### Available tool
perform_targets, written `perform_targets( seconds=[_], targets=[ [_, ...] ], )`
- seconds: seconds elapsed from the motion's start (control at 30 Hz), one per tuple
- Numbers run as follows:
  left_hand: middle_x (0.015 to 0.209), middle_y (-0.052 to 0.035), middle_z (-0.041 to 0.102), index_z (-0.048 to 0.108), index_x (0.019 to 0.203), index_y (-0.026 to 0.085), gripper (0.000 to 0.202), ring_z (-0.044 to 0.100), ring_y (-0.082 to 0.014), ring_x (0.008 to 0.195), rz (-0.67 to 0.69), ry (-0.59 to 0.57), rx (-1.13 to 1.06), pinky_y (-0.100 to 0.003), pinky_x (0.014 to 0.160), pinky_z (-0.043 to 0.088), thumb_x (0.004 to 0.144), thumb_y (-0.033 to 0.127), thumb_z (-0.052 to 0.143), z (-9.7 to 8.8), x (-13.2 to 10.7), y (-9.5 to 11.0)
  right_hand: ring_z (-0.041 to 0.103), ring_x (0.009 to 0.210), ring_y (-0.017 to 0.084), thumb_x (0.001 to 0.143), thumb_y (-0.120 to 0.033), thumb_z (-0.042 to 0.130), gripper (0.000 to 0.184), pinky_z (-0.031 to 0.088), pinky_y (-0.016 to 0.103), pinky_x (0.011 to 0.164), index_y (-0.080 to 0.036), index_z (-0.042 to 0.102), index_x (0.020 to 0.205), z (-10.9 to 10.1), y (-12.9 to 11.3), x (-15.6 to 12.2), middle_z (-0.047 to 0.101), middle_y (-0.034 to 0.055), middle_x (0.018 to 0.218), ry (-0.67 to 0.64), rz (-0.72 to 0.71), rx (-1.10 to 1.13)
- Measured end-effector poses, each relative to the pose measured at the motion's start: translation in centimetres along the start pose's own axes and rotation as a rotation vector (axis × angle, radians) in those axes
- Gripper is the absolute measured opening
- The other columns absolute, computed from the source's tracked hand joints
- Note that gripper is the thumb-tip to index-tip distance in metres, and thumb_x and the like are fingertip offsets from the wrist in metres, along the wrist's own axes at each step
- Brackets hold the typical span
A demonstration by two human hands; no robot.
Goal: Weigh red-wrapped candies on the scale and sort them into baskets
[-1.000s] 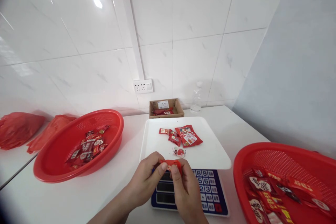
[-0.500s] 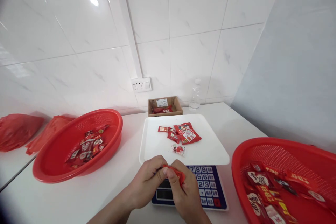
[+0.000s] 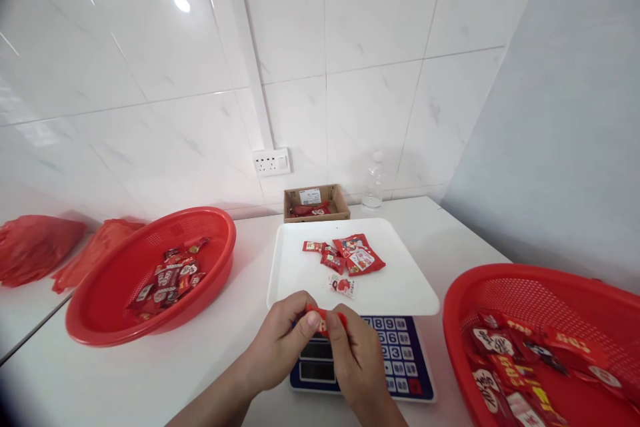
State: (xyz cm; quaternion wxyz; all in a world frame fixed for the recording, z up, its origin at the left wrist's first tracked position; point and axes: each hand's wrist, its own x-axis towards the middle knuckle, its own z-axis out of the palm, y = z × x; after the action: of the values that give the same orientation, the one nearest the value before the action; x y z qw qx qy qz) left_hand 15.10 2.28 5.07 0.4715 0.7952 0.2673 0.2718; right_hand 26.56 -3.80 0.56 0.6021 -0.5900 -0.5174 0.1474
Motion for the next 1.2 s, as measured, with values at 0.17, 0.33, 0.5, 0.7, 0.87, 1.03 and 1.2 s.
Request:
perform_targets(
  seconds=[0.17, 0.33, 0.5, 0.7, 0.87, 1.03, 1.2],
  targets=[
    [0.059, 0.0044, 0.036, 0.040, 0.062, 0.017, 0.042, 0.033, -0.0090, 0.056, 0.006, -0.037, -0.145, -0.021, 0.052, 0.029, 0.086, 0.052, 0.039, 0.9, 0.0, -0.7, 0.036, 0.044, 0.009, 0.091, -0.030, 0.036, 0.034, 0.028, 0.021, 0.043, -0.021, 0.037, 0.058, 0.6, 0.5, -0.8, 0.038, -0.0059, 0.050, 0.004, -0.088, 0.012],
    [0.060, 0.0031, 0.038, 0.039, 0.061, 0.017, 0.041, 0.036, -0.0091, 0.056, 0.137, 0.012, -0.166, -0.021, 0.054, 0.030, 0.088, 0.048, 0.037, 1.4, -0.2, -1.3, 0.036, 0.046, 0.009, 0.092, -0.030, 0.032, 0.034, 0.028, 0.021, 0.044, -0.021, 0.038, 0.060, 0.7, 0.6, -1.0, 0.037, -0.0058, 0.052, -0.037, -0.074, 0.094],
    [0.060, 0.0020, 0.041, 0.040, 0.062, 0.017, 0.038, 0.038, -0.0097, 0.057, 0.126, 0.027, -0.113, -0.022, 0.054, 0.031, 0.090, 0.042, 0.035, 1.2, -0.2, -1.4, 0.038, 0.049, 0.010, 0.092, -0.036, 0.029, 0.036, 0.031, 0.022, 0.046, -0.021, 0.040, 0.062, 0.5, 0.5, -1.1, 0.039, -0.0045, 0.055, -0.085, -0.094, 0.153],
    [0.060, 0.0027, 0.039, 0.037, 0.061, 0.017, 0.037, 0.036, -0.0098, 0.056, 0.120, 0.044, -0.020, -0.022, 0.054, 0.029, 0.090, 0.040, 0.035, 1.2, -0.2, -1.0, 0.037, 0.047, 0.010, 0.089, -0.038, 0.035, 0.035, 0.030, 0.021, 0.044, -0.021, 0.037, 0.059, 0.6, 0.2, -0.7, 0.036, -0.0054, 0.053, -0.068, -0.068, 0.123],
    [0.061, 0.0024, 0.038, 0.034, 0.062, 0.018, 0.042, 0.034, -0.0107, 0.057, 0.110, 0.012, 0.000, -0.023, 0.054, 0.029, 0.092, 0.046, 0.024, 1.2, -0.1, -1.2, 0.032, 0.044, 0.009, 0.084, -0.047, 0.040, 0.039, 0.028, 0.021, 0.040, -0.022, 0.033, 0.055, 0.7, 0.2, -0.3, 0.031, -0.0065, 0.051, -0.050, 0.012, 0.079],
    [0.065, 0.0013, 0.040, 0.038, 0.064, 0.018, 0.050, 0.037, -0.0124, 0.061, 0.134, -0.024, 0.097, -0.025, 0.056, 0.029, 0.085, 0.061, 0.024, 0.8, -0.1, -1.2, 0.034, 0.045, 0.009, 0.085, -0.041, 0.041, 0.038, 0.028, 0.021, 0.041, -0.021, 0.033, 0.054, 1.0, 0.6, -0.6, 0.034, -0.0063, 0.049, -0.008, 0.014, 0.048],
    [0.062, 0.0045, 0.039, 0.039, 0.062, 0.017, 0.045, 0.033, -0.0095, 0.058, -0.042, -0.124, 0.024, -0.021, 0.052, 0.026, 0.072, 0.057, 0.056, 0.4, 0.0, -0.6, 0.039, 0.045, 0.009, 0.086, -0.032, 0.042, 0.034, 0.029, 0.021, 0.043, -0.021, 0.036, 0.055, 1.1, 0.6, -1.1, 0.040, -0.0055, 0.049, 0.000, -0.069, 0.048]
  ],
)
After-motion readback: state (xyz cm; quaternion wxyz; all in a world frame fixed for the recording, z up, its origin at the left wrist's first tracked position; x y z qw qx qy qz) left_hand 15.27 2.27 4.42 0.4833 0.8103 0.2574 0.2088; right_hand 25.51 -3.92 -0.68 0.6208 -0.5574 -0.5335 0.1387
